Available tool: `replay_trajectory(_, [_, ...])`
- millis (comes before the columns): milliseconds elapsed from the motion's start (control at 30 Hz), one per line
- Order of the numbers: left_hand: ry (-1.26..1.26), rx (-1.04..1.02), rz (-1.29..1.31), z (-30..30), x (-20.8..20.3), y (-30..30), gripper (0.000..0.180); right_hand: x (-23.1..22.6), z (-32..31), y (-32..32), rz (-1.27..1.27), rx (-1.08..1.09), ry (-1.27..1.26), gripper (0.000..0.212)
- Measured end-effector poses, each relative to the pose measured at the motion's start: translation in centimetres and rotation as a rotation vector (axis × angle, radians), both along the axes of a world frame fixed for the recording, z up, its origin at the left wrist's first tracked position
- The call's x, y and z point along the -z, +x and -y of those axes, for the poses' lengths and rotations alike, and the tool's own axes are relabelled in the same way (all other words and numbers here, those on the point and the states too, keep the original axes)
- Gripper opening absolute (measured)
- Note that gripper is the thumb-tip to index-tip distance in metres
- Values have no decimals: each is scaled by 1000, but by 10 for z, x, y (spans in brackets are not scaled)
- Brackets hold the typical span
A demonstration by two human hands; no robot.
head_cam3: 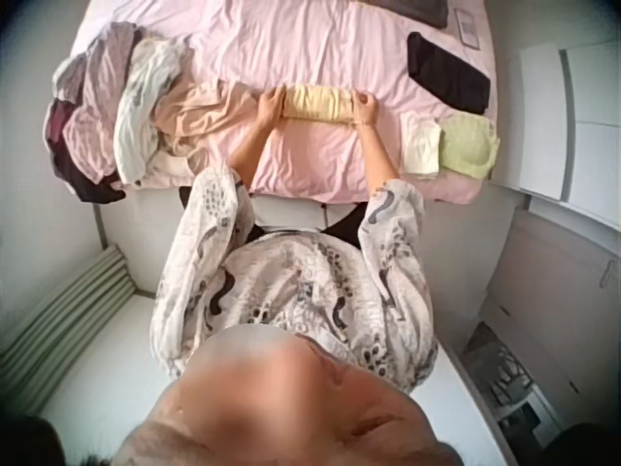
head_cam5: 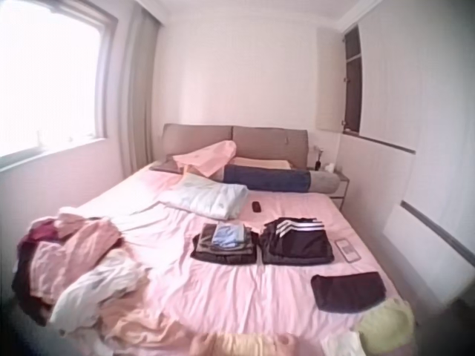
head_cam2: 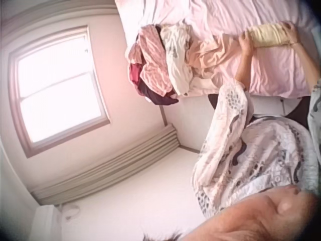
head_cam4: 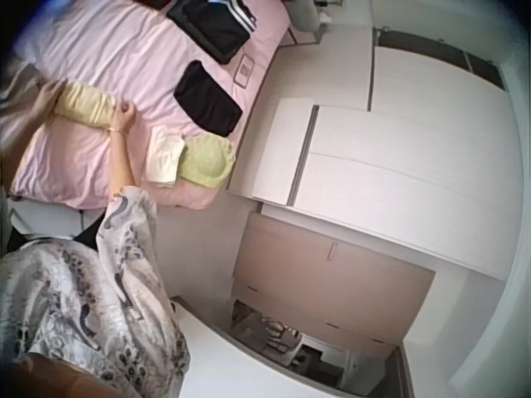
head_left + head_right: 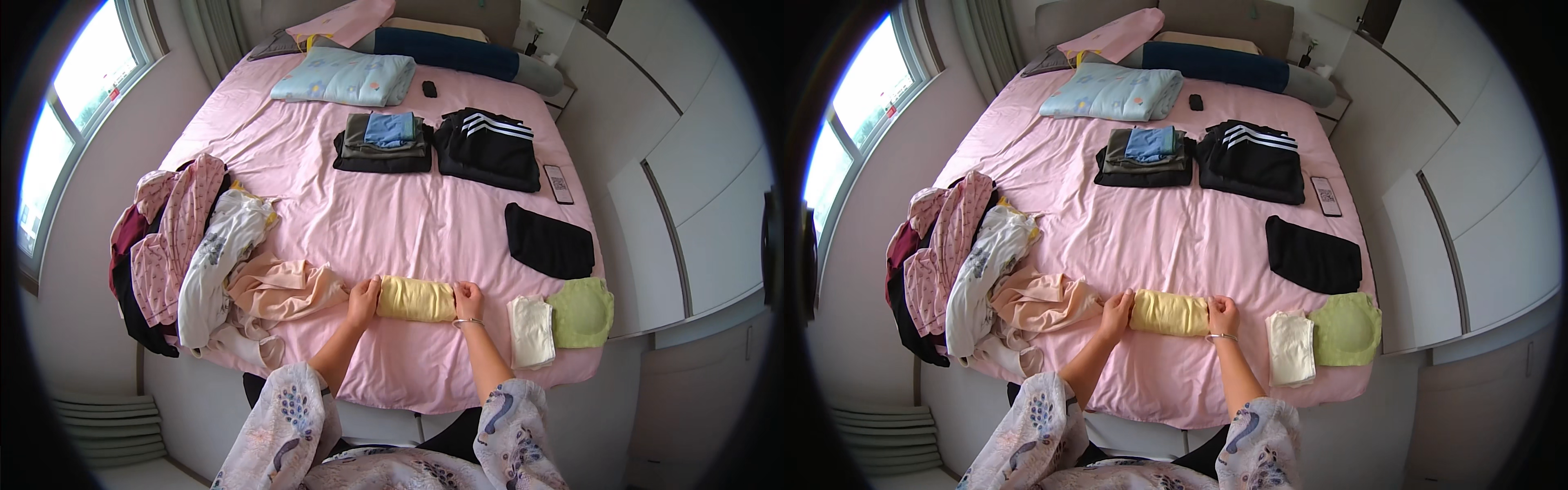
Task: The person folds various clothing items on a bed, including pants, shorts, and underwear. They smooth each item before folding it into a compact shape and placing it in a neat stack.
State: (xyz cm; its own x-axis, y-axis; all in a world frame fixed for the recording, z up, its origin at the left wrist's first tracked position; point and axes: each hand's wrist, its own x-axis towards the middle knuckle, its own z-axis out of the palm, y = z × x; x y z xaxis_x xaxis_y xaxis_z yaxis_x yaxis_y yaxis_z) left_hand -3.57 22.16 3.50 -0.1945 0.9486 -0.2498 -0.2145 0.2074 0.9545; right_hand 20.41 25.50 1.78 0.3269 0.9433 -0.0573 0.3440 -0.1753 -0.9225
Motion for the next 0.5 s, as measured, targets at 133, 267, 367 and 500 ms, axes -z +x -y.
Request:
replay_trajectory(133, [108,-138,-165,19,10,1,35,0,8,-4,-229,76,65,28])
replay_trajectory(267, [-184,110,95,19,-24,3,41,-17,12,-6,-401,-156,-305,38])
replay_trajectory(367, [-321,187,156,19,-23,11,36,-60,18,-20,-424,-175,-614,40])
replay_trajectory(500, [-364,82,-1,31,-16,28,27,-33,46,-2,-684,-127,-525,31])
